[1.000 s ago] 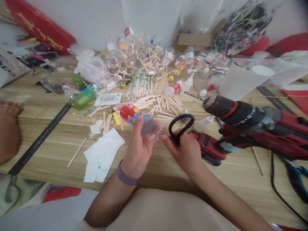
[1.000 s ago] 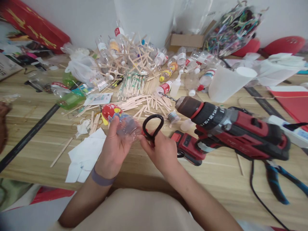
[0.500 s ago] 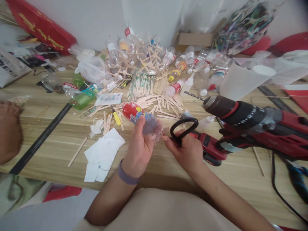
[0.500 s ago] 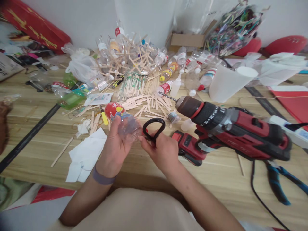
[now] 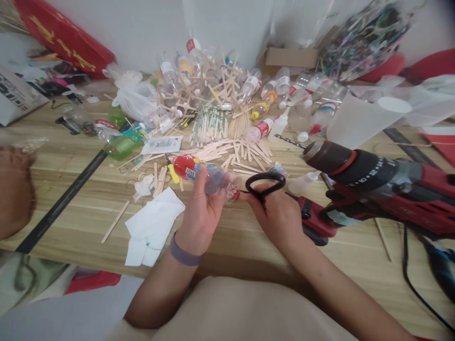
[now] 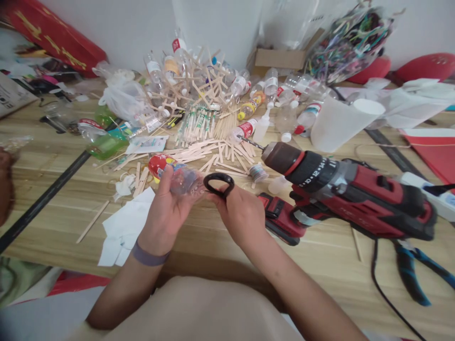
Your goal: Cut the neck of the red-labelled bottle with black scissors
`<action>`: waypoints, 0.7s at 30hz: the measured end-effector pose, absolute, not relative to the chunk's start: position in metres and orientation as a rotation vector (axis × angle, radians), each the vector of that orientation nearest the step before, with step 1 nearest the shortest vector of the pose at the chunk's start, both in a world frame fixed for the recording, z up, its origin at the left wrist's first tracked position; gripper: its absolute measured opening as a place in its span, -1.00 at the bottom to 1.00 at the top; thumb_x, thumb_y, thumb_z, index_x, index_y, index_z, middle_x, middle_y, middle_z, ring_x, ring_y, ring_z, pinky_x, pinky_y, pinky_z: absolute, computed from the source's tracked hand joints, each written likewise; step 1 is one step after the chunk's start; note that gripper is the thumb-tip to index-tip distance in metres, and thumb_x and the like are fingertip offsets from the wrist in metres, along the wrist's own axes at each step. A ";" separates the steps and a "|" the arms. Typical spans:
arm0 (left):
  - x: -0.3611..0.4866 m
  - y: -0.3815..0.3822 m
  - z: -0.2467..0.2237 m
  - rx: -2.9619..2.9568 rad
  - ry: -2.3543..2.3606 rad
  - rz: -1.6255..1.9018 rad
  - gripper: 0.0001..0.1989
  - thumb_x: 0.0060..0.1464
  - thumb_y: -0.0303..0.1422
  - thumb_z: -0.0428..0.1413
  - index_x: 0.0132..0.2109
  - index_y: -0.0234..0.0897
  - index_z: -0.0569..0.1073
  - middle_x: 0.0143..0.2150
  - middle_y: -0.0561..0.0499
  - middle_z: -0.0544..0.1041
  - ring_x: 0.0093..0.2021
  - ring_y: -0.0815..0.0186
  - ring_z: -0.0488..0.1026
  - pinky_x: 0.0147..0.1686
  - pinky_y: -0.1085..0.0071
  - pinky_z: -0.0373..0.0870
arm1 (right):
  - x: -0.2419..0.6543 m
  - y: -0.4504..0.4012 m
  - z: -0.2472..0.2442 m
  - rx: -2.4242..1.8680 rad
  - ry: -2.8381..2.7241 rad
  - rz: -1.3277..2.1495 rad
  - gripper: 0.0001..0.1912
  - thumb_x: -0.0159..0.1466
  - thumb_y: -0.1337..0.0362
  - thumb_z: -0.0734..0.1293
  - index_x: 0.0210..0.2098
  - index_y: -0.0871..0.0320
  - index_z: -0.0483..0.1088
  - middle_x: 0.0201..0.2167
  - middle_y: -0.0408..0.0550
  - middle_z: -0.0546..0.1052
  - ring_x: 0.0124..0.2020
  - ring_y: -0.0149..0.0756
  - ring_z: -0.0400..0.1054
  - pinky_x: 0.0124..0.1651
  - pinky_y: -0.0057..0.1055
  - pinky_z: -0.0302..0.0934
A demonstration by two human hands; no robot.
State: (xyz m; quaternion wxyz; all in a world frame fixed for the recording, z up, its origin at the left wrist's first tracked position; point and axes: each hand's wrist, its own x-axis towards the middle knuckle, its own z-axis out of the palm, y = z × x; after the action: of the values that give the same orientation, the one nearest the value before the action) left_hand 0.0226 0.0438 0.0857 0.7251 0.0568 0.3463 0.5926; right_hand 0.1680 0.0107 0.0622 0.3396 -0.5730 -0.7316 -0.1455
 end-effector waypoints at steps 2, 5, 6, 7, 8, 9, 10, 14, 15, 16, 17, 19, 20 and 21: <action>0.023 0.043 0.085 0.116 0.751 1.310 -0.76 0.21 -0.23 0.11 -0.34 -0.29 0.49 -0.36 0.03 0.58 -0.33 0.36 0.56 -0.15 0.38 0.52 | 0.166 0.011 0.060 -1.463 -1.917 -0.435 -0.42 0.46 -0.02 0.02 -0.35 0.24 0.47 -0.60 -0.01 0.48 -0.60 -0.24 0.35 -0.49 -0.39 0.07; 0.024 0.042 0.084 0.093 0.751 1.326 -0.79 0.20 -0.25 0.13 -0.34 -0.29 0.48 -0.37 0.06 0.57 -0.33 0.38 0.56 -0.16 0.41 0.51 | 0.166 0.011 0.058 -1.440 -1.947 -0.480 -0.41 0.45 -0.04 0.04 -0.39 0.26 0.44 -0.59 0.00 0.46 -0.61 -0.26 0.31 -0.51 -0.39 0.02; 0.024 0.042 0.084 0.094 0.751 1.325 -0.79 0.19 -0.25 0.14 -0.34 -0.29 0.48 -0.37 0.06 0.57 -0.33 0.38 0.56 -0.16 0.42 0.50 | 0.167 0.011 0.057 -1.441 -1.962 -0.488 -0.41 0.44 -0.05 0.04 -0.41 0.25 0.43 -0.60 0.00 0.46 -0.62 -0.27 0.29 -0.51 -0.39 0.00; 0.025 0.042 0.084 0.095 0.753 1.325 -0.79 0.19 -0.25 0.14 -0.34 -0.29 0.48 -0.37 0.06 0.56 -0.33 0.39 0.56 -0.17 0.43 0.50 | 0.168 0.011 0.057 -1.441 -1.977 -0.494 -0.41 0.45 -0.04 0.04 -0.42 0.24 0.42 -0.60 -0.01 0.44 -0.62 -0.27 0.28 -0.51 -0.39 -0.01; 0.025 0.042 0.084 0.096 0.756 1.325 -0.79 0.19 -0.25 0.14 -0.35 -0.29 0.48 -0.37 0.06 0.56 -0.32 0.39 0.55 -0.18 0.44 0.49 | 0.169 0.012 0.056 -1.437 -1.991 -0.500 -0.42 0.45 -0.03 0.04 -0.44 0.23 0.41 -0.61 -0.02 0.43 -0.62 -0.28 0.27 -0.51 -0.39 -0.02; 0.026 0.041 0.084 0.094 0.758 1.327 -0.78 0.19 -0.26 0.14 -0.36 -0.29 0.47 -0.37 0.06 0.56 -0.32 0.39 0.55 -0.18 0.44 0.49 | 0.169 0.012 0.056 -1.429 -2.002 -0.510 -0.44 0.45 -0.01 0.05 -0.45 0.22 0.40 -0.62 -0.03 0.41 -0.61 -0.28 0.26 -0.50 -0.39 -0.02; 0.026 0.041 0.084 0.091 0.757 1.332 -0.79 0.19 -0.26 0.14 -0.36 -0.29 0.46 -0.37 0.06 0.56 -0.32 0.39 0.55 -0.18 0.43 0.49 | 0.170 0.012 0.056 -1.421 -2.011 -0.528 -0.46 0.46 0.02 0.07 -0.47 0.21 0.39 -0.63 -0.04 0.40 -0.61 -0.28 0.26 -0.49 -0.38 -0.03; 0.028 0.040 0.087 0.085 0.757 1.358 -0.82 0.20 -0.31 0.14 -0.34 -0.31 0.46 -0.38 0.06 0.55 -0.33 0.39 0.55 -0.15 0.41 0.49 | 0.169 0.011 0.057 -1.419 -2.041 -0.644 -0.58 0.46 0.16 0.12 -0.46 0.18 0.36 -0.61 -0.08 0.36 -0.58 -0.28 0.25 -0.48 -0.36 -0.05; 0.029 0.040 0.089 0.083 0.760 1.364 -0.82 0.20 -0.32 0.13 -0.34 -0.32 0.46 -0.38 0.06 0.55 -0.35 0.39 0.55 -0.16 0.41 0.49 | 0.169 0.011 0.058 -1.419 -2.055 -0.658 -0.61 0.46 0.19 0.12 -0.44 0.18 0.35 -0.61 -0.08 0.36 -0.58 -0.28 0.25 -0.47 -0.36 -0.04; 0.029 0.040 0.090 0.082 0.760 1.364 -0.82 0.21 -0.33 0.12 -0.34 -0.33 0.46 -0.39 0.05 0.55 -0.37 0.40 0.55 -0.17 0.41 0.49 | 0.168 0.010 0.058 -1.419 -2.067 -0.663 -0.62 0.46 0.21 0.12 -0.43 0.19 0.35 -0.60 -0.08 0.37 -0.57 -0.27 0.25 -0.47 -0.36 -0.04; 0.029 0.040 0.091 0.084 0.758 1.359 -0.82 0.22 -0.33 0.11 -0.34 -0.34 0.46 -0.39 0.05 0.55 -0.38 0.40 0.54 -0.19 0.41 0.50 | 0.167 0.010 0.057 -1.425 -2.071 -0.666 -0.62 0.46 0.22 0.11 -0.43 0.19 0.34 -0.60 -0.07 0.37 -0.58 -0.27 0.25 -0.47 -0.35 -0.04; 0.030 0.040 0.092 0.082 0.750 1.357 -0.83 0.21 -0.33 0.12 -0.33 -0.33 0.46 -0.40 0.04 0.55 -0.41 0.40 0.54 -0.22 0.43 0.50 | 0.165 0.009 0.056 -1.455 -2.058 -0.667 -0.59 0.47 0.21 0.07 -0.44 0.19 0.33 -0.61 -0.06 0.37 -0.59 -0.26 0.25 -0.49 -0.35 -0.05; 0.031 0.041 0.093 0.074 0.750 1.361 -0.85 0.20 -0.34 0.13 -0.31 -0.33 0.46 -0.40 0.05 0.55 -0.41 0.41 0.54 -0.23 0.44 0.50 | 0.164 0.009 0.055 -1.482 -2.042 -0.646 -0.58 0.47 0.20 0.05 -0.43 0.19 0.33 -0.62 -0.05 0.37 -0.60 -0.26 0.25 -0.50 -0.35 -0.05; 0.032 0.041 0.093 0.063 0.753 1.366 -0.88 0.19 -0.36 0.13 -0.30 -0.32 0.47 -0.39 0.05 0.55 -0.41 0.41 0.54 -0.25 0.46 0.50 | 0.162 0.009 0.053 -1.517 -2.026 -0.602 -0.57 0.48 0.19 0.04 -0.41 0.21 0.34 -0.62 -0.05 0.38 -0.61 -0.26 0.26 -0.51 -0.36 -0.06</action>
State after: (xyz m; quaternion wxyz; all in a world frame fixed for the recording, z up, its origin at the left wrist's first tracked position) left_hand 0.0319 0.0414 0.0928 0.7103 0.0283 0.3396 0.6159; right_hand 0.1622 0.0090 0.0531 0.2666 -0.5619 -0.7506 -0.2231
